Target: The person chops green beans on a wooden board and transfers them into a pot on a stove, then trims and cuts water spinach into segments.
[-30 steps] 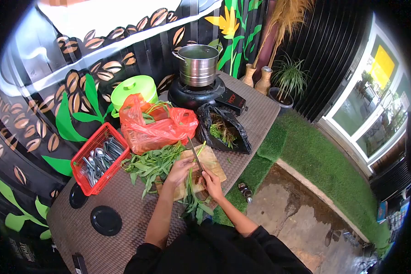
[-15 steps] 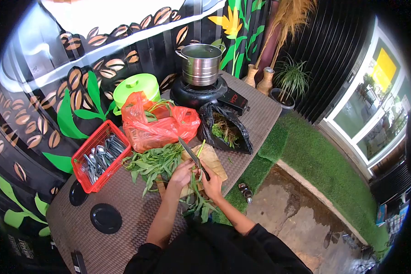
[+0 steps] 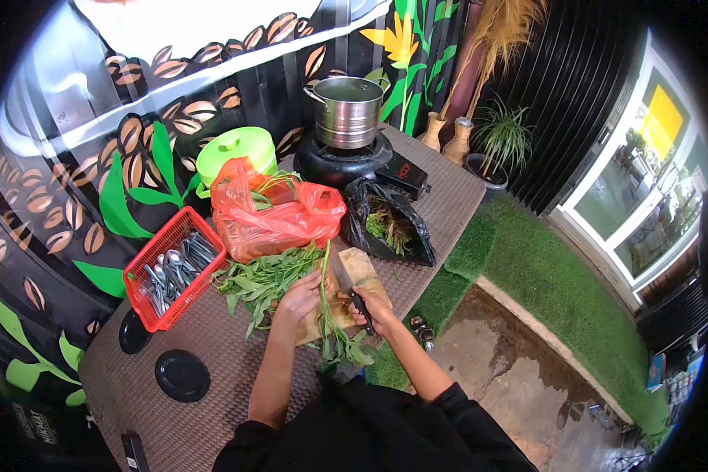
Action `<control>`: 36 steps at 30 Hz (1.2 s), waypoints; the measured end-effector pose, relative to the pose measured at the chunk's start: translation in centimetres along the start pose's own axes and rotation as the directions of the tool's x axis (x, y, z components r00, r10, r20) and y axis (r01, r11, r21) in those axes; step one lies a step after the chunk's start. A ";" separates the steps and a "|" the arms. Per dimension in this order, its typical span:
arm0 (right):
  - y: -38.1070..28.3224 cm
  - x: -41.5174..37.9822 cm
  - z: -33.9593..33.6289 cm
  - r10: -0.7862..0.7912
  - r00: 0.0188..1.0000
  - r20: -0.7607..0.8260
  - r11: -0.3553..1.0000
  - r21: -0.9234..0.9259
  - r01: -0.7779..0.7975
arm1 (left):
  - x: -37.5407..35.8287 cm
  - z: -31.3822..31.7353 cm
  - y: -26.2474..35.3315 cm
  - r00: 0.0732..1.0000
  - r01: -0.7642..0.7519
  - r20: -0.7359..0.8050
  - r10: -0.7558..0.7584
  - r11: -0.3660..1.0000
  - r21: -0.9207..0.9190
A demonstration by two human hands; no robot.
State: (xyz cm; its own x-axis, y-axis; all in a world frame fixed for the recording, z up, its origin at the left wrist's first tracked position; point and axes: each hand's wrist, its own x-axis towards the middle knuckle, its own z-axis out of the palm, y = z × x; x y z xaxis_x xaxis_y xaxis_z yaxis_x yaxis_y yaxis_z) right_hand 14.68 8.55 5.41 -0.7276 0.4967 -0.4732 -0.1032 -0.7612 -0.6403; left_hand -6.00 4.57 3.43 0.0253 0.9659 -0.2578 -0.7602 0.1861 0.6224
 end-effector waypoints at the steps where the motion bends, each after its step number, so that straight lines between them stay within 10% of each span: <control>1: 0.1 0.0 0.1 -0.001 1.000 0.002 1.000 0.000 0.001 | -0.1 0.8 0.2 1.000 -0.020 -0.023 0.019 1.000 -0.013; 4: 0.3 -0.7 0.9 0.042 0.999 -0.033 0.998 0.046 -0.040 | -0.9 2.2 1.4 0.994 -0.055 -0.089 0.063 0.995 0.086; 6: 0.3 -1.7 1.7 -0.381 0.913 -0.142 0.889 -0.327 0.320 | -1.3 2.9 1.9 0.988 -0.063 -0.127 0.089 0.979 0.196; 10: -0.8 -2.7 2.9 -0.600 0.798 -0.061 0.756 -0.369 0.540 | -0.9 3.9 1.4 0.959 -0.216 -0.097 0.266 0.909 0.356; 28: 1.0 -2.7 1.7 -0.568 0.823 0.003 0.721 -0.480 0.499 | 0.4 4.0 -0.8 0.994 -0.046 -0.088 0.057 0.991 0.122; 31: 1.3 -1.8 1.2 -0.553 0.833 -0.011 0.635 -0.652 0.413 | 0.6 3.4 -1.1 0.992 -0.090 -0.076 0.096 0.993 0.077; 33: 1.2 -2.6 2.6 -0.757 0.653 0.013 0.347 -0.839 0.419 | 0.7 3.4 -1.7 0.987 -0.135 -0.078 0.140 0.989 0.063; 36: 0.9 -3.5 4.5 -0.686 0.711 -0.156 0.424 -0.880 0.215 | 0.6 4.1 -2.5 0.951 -0.244 -0.161 0.264 0.961 0.133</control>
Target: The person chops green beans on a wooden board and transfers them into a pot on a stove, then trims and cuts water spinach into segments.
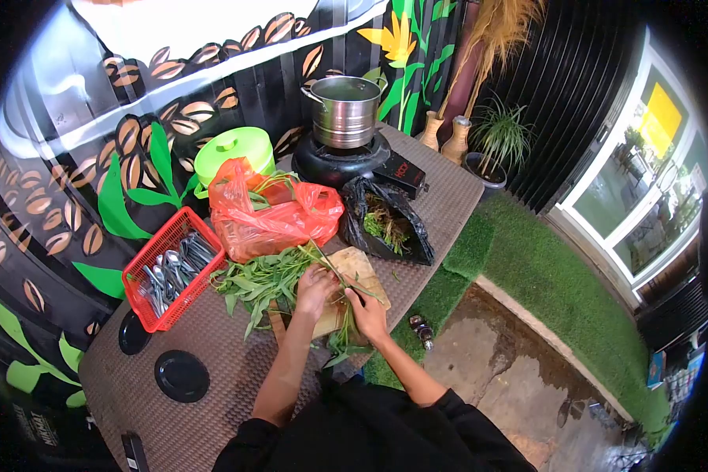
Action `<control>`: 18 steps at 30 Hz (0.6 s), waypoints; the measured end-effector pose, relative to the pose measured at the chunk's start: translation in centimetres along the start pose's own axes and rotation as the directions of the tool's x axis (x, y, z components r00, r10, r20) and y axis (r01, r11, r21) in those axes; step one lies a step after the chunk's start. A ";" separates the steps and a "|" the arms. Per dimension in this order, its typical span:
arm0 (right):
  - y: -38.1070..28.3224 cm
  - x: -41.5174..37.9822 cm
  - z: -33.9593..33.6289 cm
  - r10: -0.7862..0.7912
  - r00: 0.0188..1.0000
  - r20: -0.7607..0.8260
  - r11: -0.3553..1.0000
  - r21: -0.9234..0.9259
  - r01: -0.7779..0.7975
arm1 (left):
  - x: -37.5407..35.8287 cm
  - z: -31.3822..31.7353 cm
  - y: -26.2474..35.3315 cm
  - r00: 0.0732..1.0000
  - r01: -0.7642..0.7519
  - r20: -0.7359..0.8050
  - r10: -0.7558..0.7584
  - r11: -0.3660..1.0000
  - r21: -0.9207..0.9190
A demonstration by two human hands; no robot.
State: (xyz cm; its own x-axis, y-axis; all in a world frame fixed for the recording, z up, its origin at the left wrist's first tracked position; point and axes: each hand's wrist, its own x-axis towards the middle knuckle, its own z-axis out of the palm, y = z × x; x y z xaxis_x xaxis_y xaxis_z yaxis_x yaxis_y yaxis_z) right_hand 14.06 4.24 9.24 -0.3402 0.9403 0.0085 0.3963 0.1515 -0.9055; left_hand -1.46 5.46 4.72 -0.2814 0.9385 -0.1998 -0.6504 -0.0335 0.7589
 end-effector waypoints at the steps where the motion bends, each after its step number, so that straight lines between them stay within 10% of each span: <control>1: 0.6 0.1 0.6 -0.001 1.000 0.001 1.000 0.000 0.001 | -0.1 0.2 -0.2 0.998 -0.054 -0.027 0.055 0.998 0.041; 4: 4.9 2.2 2.5 -0.151 0.961 -0.231 0.988 -0.025 0.150 | -1.1 1.0 1.0 0.983 -0.149 -0.079 0.164 0.975 0.165; 7: 5.5 3.7 0.9 0.192 0.971 0.139 0.917 0.327 -0.228 | -0.7 0.4 2.1 0.964 -0.226 -0.066 0.259 0.923 0.312; 9: 2.4 2.8 -1.1 0.305 0.784 0.540 0.673 0.461 -0.579 | -0.4 0.0 2.7 0.956 -0.262 -0.025 0.292 0.890 0.373; 15: 2.3 3.3 -1.7 0.267 0.909 0.321 0.862 0.343 -0.374 | -0.4 0.3 3.7 0.893 -0.397 0.078 0.442 0.696 0.598; 18: 2.3 3.3 -2.5 0.295 0.764 0.574 0.589 0.520 -0.618 | -0.6 1.0 3.8 0.915 -0.334 0.044 0.402 0.689 0.643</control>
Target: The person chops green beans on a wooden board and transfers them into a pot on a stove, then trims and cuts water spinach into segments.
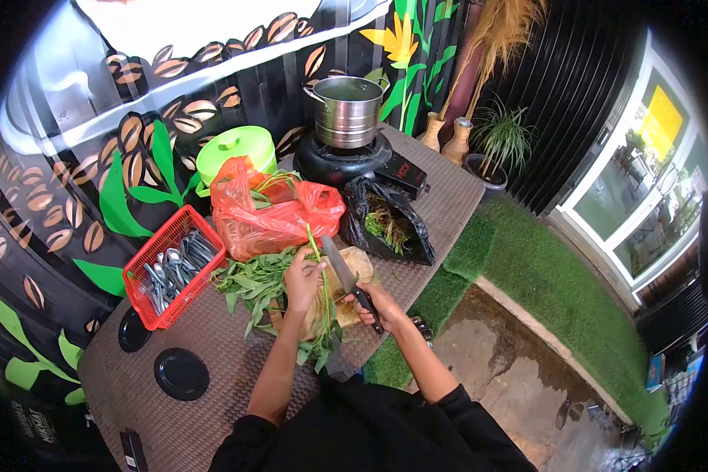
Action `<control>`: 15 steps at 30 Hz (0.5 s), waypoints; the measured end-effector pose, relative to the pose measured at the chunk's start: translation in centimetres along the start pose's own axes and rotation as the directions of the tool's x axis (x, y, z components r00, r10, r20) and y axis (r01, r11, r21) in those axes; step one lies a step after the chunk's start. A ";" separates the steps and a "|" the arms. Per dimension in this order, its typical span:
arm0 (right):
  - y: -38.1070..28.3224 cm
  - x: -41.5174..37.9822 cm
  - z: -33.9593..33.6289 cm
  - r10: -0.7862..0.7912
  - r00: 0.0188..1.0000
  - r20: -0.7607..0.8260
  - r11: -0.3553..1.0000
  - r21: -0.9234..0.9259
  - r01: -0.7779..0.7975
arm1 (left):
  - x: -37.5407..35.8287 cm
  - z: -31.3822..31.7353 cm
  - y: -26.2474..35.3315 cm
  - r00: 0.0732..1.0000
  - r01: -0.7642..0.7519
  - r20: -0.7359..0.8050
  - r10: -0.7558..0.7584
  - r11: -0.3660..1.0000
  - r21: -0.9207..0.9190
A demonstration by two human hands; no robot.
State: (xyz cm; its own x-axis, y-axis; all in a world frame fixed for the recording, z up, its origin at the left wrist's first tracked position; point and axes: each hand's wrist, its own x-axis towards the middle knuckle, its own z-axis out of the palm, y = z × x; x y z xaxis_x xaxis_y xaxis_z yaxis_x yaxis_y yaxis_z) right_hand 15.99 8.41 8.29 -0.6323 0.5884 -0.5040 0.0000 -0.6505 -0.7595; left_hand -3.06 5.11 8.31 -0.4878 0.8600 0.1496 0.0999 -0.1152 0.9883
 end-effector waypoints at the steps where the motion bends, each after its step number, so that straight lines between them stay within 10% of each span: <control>1: 0.2 0.4 -0.3 0.078 0.985 0.157 0.982 0.157 -0.102 | 0.0 0.1 -0.1 1.000 0.000 0.002 0.000 1.000 -0.001; 3: 0.5 0.4 -0.3 0.125 0.939 0.322 0.930 0.291 -0.223 | 0.1 0.2 -0.6 0.998 -0.059 0.008 0.059 0.992 0.108; 6: 0.9 -0.5 1.0 0.035 0.996 0.085 0.982 0.185 -0.051 | 0.3 0.1 -1.3 0.998 -0.052 0.022 0.050 0.997 0.060; 11: 3.2 -0.6 2.0 -0.493 0.864 0.097 0.845 -0.184 0.503 | 0.5 0.5 -2.0 1.000 0.020 0.024 -0.017 0.994 -0.111; 15: 3.9 -0.8 2.5 -0.360 0.933 -0.028 0.924 -0.149 0.352 | 0.6 0.7 -2.9 1.000 0.003 0.001 -0.003 0.983 -0.186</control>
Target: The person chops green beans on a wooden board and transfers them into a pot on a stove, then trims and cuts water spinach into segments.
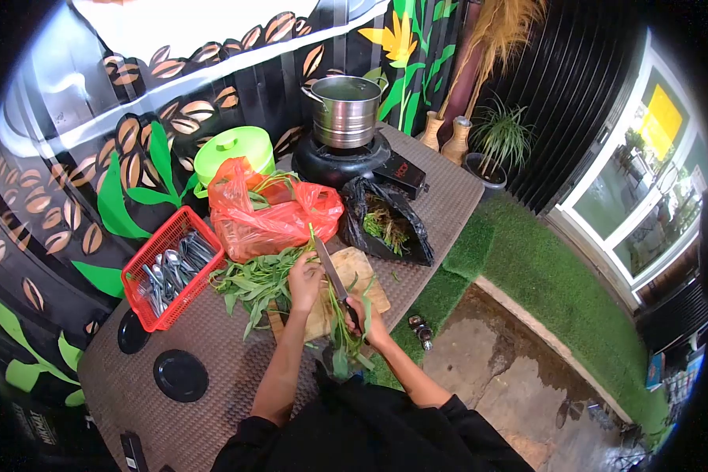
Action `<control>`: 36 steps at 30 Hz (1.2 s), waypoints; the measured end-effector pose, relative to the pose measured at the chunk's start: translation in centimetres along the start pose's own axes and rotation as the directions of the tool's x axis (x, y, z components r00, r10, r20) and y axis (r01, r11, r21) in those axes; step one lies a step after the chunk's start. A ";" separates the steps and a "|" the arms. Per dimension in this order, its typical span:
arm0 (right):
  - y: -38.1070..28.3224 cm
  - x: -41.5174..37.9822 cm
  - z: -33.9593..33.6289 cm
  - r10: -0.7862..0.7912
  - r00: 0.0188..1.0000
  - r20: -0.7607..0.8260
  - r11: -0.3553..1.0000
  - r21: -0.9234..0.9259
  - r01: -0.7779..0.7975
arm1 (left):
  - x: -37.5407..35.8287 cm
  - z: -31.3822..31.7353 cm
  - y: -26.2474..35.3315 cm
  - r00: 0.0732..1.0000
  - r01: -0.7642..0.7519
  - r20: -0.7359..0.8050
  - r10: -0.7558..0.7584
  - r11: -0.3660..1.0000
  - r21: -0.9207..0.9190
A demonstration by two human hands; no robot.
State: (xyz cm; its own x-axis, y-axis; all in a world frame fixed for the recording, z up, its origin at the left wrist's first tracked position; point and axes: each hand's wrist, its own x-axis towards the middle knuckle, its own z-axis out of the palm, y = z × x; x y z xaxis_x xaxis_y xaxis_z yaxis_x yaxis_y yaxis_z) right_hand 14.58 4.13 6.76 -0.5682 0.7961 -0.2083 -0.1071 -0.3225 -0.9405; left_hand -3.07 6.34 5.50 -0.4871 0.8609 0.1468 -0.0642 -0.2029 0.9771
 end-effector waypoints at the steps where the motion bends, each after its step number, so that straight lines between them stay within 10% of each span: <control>1: -0.4 -0.2 0.2 -0.002 1.000 -0.006 0.999 0.048 0.003 | -0.1 -0.1 0.1 1.000 -0.001 -0.003 0.001 1.000 0.001; 4: 0.2 0.7 0.7 -0.318 0.948 0.009 0.935 -0.162 0.316 | -0.3 0.0 0.0 0.986 0.163 0.036 -0.161 0.986 -0.044; 5: 0.0 0.1 0.3 -0.095 0.995 -0.017 0.993 -0.065 0.093 | -0.4 0.0 0.0 0.978 0.209 0.026 -0.208 0.975 -0.074; 12: -0.1 1.0 0.0 -0.152 0.986 -0.073 0.974 -0.181 0.137 | -0.8 0.4 -0.8 0.914 0.401 0.048 -0.403 0.881 -0.251; 14: 1.1 2.0 -0.4 -0.721 0.692 0.037 0.563 -0.550 0.617 | -1.0 0.4 -1.2 0.912 0.406 0.073 -0.404 0.861 -0.307; 18: -0.9 -0.3 0.9 -0.654 0.756 -0.032 0.534 -0.728 0.431 | -1.5 -0.2 -2.4 0.929 0.360 0.110 -0.353 0.795 -0.487; 20: -2.4 -0.9 1.8 -0.356 0.919 -0.167 0.584 -0.808 0.079 | -2.1 0.3 -1.4 0.934 0.341 0.062 -0.353 0.820 -0.460; 27: 0.5 1.0 1.4 -0.543 0.816 -0.199 0.536 -0.830 0.155 | -1.6 0.1 -2.9 0.957 0.167 -0.167 -0.237 0.921 -0.353; 30: 0.9 3.3 -1.6 -0.772 0.613 -0.169 0.460 -0.814 0.354 | -1.6 -1.2 -1.0 0.944 0.142 -0.270 -0.189 0.972 -0.187; 31: 0.3 3.5 -2.2 -0.322 0.905 -0.278 0.894 -0.403 0.194 | -1.7 -1.3 0.1 0.942 0.164 -0.264 -0.209 0.969 -0.183; 32: -0.1 3.9 -2.6 0.191 0.976 -0.100 0.980 0.083 -0.183 | -1.7 -1.3 0.4 0.941 0.166 -0.263 -0.211 0.969 -0.184; 34: -2.2 3.1 -1.7 0.256 0.967 0.009 0.948 0.195 -0.252 | -1.3 -1.7 0.7 0.943 0.154 -0.257 -0.209 0.963 -0.219; 36: -2.1 3.7 -2.5 0.406 0.792 0.455 0.738 0.348 -0.578 | -0.9 -2.1 1.0 0.953 0.108 -0.260 -0.155 0.977 -0.185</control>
State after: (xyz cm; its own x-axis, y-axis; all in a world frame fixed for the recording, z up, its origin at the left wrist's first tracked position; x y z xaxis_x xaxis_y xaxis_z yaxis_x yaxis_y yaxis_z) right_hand 14.73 8.98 7.31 -0.8653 0.2668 -0.4244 -0.0347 -0.8764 -0.4803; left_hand -4.50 4.40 6.02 -0.6808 0.7306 -0.0512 -0.2768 -0.1920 0.9416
